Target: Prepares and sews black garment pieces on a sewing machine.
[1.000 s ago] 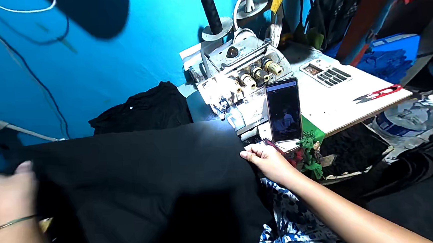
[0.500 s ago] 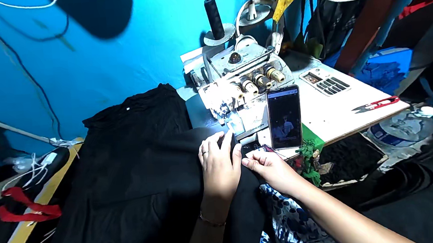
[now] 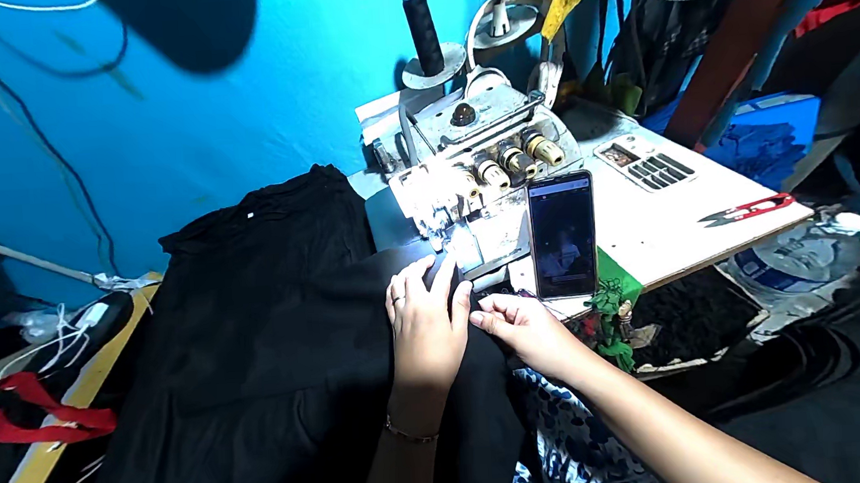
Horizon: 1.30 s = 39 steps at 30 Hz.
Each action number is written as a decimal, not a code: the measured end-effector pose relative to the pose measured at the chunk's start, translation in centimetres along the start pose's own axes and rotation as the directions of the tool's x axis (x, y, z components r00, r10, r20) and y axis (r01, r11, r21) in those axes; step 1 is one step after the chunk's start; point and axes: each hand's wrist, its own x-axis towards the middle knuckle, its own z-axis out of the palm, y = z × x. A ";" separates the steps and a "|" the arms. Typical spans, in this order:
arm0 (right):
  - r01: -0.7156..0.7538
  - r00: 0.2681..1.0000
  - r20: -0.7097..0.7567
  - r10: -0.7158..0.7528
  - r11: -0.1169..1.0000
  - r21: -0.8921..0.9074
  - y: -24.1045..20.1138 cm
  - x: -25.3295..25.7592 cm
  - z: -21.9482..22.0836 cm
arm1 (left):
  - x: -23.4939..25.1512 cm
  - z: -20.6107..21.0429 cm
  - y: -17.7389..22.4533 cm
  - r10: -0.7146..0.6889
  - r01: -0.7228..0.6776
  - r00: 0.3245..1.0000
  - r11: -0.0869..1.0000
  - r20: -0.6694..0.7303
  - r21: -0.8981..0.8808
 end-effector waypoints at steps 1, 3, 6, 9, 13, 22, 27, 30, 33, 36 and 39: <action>-0.006 1.000 -0.002 0.006 1.000 -0.002 0.0 0.1 0.0 | 0.1 0.0 -0.1 0.003 -0.003 1.000 1.000 0.004 -0.008; -0.010 1.000 0.001 0.010 1.000 0.006 0.0 0.0 0.0 | 0.2 -0.7 -0.2 0.006 -0.005 0.999 1.000 0.048 -0.025; -0.015 1.000 0.012 0.014 0.999 0.046 -0.7 -0.6 -0.1 | 2.1 -3.5 -1.0 -0.026 0.042 0.987 0.994 0.161 -0.099; -0.023 0.999 0.027 0.022 0.999 0.047 -1.3 -1.2 -0.2 | 6.0 -4.7 -2.8 -0.125 0.142 0.981 0.984 0.150 -0.110; -0.022 0.999 0.025 0.022 1.000 0.010 -1.1 -1.1 -0.2 | 10.0 -2.8 -4.4 -0.149 0.241 0.933 0.935 0.329 -0.261; -0.018 0.999 0.029 0.018 1.000 0.013 -0.3 -0.6 -0.2 | 9.8 -2.3 -4.3 -0.421 0.442 0.895 0.796 0.146 -0.414; -0.031 1.000 0.005 0.031 1.000 0.002 -0.1 -0.6 -0.2 | 10.4 -3.4 -4.6 -0.626 0.266 0.771 0.143 0.121 -0.953; -0.028 1.000 0.002 0.028 0.999 0.019 0.0 -0.5 -0.2 | 10.8 -3.6 -5.7 -0.406 0.383 0.903 0.609 0.142 -0.695; -0.033 0.999 0.005 0.033 0.999 0.034 0.1 -0.4 -0.1 | 11.8 -4.0 -5.9 -0.201 0.269 0.912 0.951 0.357 -0.152; -0.038 0.999 0.017 0.037 0.999 0.037 0.2 -0.3 -0.2 | 12.7 -3.6 -5.1 -0.248 0.254 0.866 0.966 0.433 0.047; -0.034 0.999 0.024 0.033 0.999 0.039 0.3 -0.3 -0.2 | 13.2 -3.2 -4.4 -0.254 0.219 0.872 0.967 0.419 0.130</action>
